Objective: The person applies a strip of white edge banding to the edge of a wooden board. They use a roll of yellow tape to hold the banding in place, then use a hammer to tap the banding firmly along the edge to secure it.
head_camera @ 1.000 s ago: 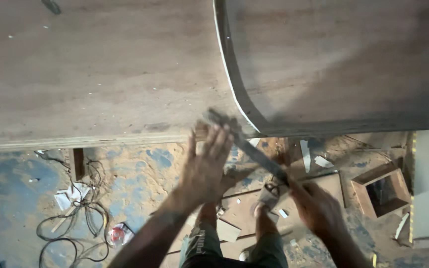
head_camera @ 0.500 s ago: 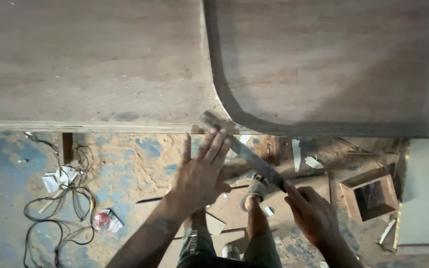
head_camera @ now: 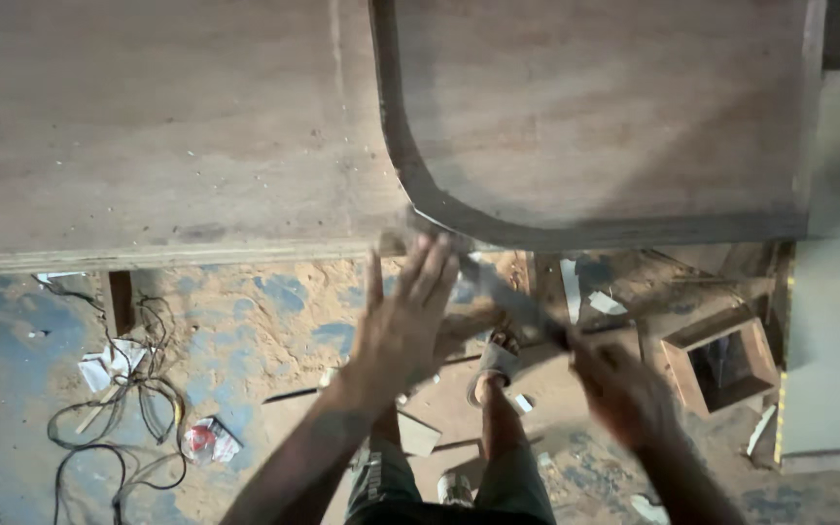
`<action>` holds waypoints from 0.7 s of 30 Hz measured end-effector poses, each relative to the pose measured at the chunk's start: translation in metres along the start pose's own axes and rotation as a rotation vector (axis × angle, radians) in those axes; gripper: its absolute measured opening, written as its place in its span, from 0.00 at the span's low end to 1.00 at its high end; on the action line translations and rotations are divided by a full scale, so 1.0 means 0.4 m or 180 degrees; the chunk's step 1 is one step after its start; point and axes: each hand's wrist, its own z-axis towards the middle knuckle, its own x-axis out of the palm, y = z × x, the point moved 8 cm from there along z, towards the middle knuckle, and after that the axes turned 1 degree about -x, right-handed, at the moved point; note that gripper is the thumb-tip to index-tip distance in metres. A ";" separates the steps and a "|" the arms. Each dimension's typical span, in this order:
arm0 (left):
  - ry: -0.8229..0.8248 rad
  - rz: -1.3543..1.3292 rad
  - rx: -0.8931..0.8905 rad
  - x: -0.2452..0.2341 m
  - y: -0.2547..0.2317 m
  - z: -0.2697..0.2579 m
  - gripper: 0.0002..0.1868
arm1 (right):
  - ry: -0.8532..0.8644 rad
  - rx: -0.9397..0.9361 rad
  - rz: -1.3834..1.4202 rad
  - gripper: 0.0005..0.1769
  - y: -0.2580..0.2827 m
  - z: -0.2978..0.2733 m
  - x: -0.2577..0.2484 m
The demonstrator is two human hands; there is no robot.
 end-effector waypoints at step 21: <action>0.0187 0.0539 -0.0315 0.009 -0.023 0.188 0.62 | -0.0578 -0.0434 -0.0492 0.20 -0.139 0.096 -0.066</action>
